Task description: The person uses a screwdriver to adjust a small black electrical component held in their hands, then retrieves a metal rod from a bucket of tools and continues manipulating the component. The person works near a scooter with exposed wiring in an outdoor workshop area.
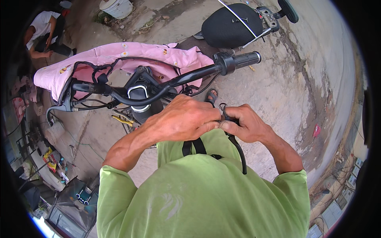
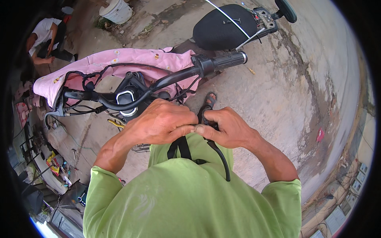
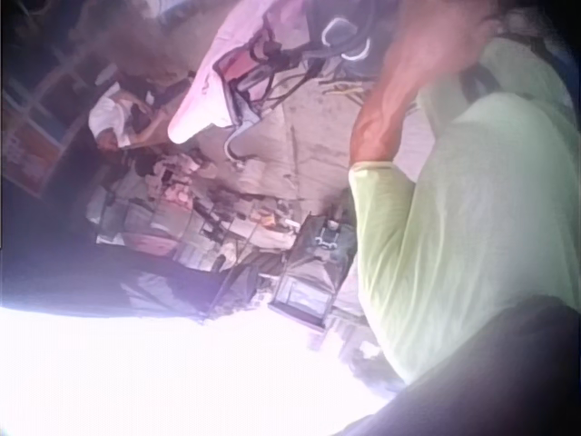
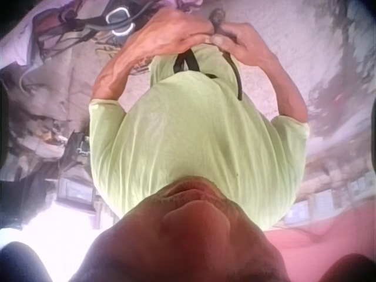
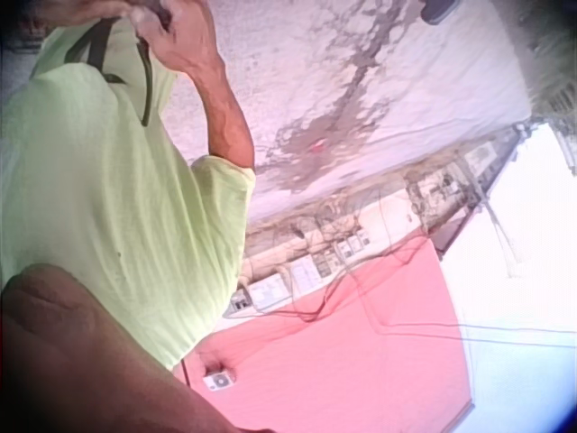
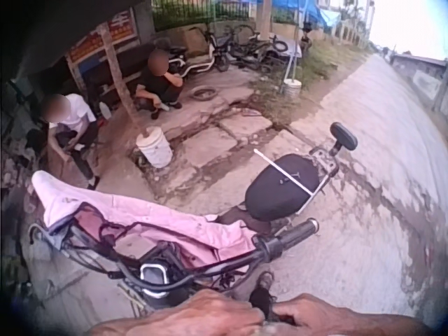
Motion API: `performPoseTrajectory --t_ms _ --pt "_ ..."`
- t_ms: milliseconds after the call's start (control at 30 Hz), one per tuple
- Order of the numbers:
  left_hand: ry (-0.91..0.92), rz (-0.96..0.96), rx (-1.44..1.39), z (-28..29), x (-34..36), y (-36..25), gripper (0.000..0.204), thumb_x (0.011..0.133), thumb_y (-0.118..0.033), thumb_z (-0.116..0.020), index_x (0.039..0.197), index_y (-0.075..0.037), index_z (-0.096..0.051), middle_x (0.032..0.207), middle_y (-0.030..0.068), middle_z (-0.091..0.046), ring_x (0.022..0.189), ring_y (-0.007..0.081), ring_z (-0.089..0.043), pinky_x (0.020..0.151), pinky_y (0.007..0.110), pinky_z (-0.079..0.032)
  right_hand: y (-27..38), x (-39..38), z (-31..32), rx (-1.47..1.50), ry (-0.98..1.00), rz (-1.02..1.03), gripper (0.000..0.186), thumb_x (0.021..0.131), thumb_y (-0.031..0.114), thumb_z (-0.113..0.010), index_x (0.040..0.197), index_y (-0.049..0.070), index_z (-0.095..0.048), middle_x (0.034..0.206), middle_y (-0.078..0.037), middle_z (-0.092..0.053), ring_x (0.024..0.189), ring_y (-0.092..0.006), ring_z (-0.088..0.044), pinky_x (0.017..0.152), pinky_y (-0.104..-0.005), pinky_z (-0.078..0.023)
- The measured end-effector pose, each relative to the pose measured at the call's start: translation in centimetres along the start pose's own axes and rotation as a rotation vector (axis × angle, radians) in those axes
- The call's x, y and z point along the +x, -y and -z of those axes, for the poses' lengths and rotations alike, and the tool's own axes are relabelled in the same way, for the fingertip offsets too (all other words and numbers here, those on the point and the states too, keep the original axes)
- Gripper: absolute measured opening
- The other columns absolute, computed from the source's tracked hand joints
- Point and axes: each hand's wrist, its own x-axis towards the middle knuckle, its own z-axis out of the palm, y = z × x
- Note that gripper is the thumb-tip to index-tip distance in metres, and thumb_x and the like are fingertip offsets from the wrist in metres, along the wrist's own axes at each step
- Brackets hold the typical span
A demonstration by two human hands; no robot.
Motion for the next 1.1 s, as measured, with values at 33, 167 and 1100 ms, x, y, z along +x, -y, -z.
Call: performPoseTrajectory --t_ms 33,167,1100 --pt "-0.02 -0.011 0.001 0.0 0.0 -0.1 0.015 0.092 -0.018 -0.077 0.094 -0.007 -0.066 0.075 0.0111 -0.061 0.071 0.0347 -0.066 0.061 0.048 -0.047 -0.2 0.0 -0.5 -0.022 -0.09 0.012 0.051 0.102 0.045 -0.065 0.078 -0.001 -0.06 0.061 -0.016 -0.051 0.054 -0.0318 -0.049 0.056 -0.0438 -0.043" --pt "-0.105 0.035 0.083 -0.9 -0.2 -0.1 0.015 0.094 -0.017 -0.075 0.094 -0.006 -0.065 0.076 0.0124 -0.063 0.07 0.0348 -0.067 0.061 0.048 -0.048 -1.1 0.8 -1.9 -0.007 -0.42 0.04 0.044 0.111 0.029 -0.053 0.083 -0.003 -0.064 0.064 -0.016 -0.055 0.055 -0.0237 -0.049 0.056 -0.0417 -0.044" --pt "-0.945 0.347 -0.383 -22.1 -1.7 -4.3 0.065 0.102 -0.06 -0.059 0.113 0.003 -0.047 0.096 0.0179 -0.048 0.084 0.0351 -0.052 0.078 0.045 -0.047 -0.7 1.0 -7.5 0.648 -0.503 -0.141 0.056 0.114 0.043 -0.043 0.078 0.005 -0.061 0.066 -0.001 -0.057 0.059 -0.0086 -0.047 0.057 -0.0288 -0.038"
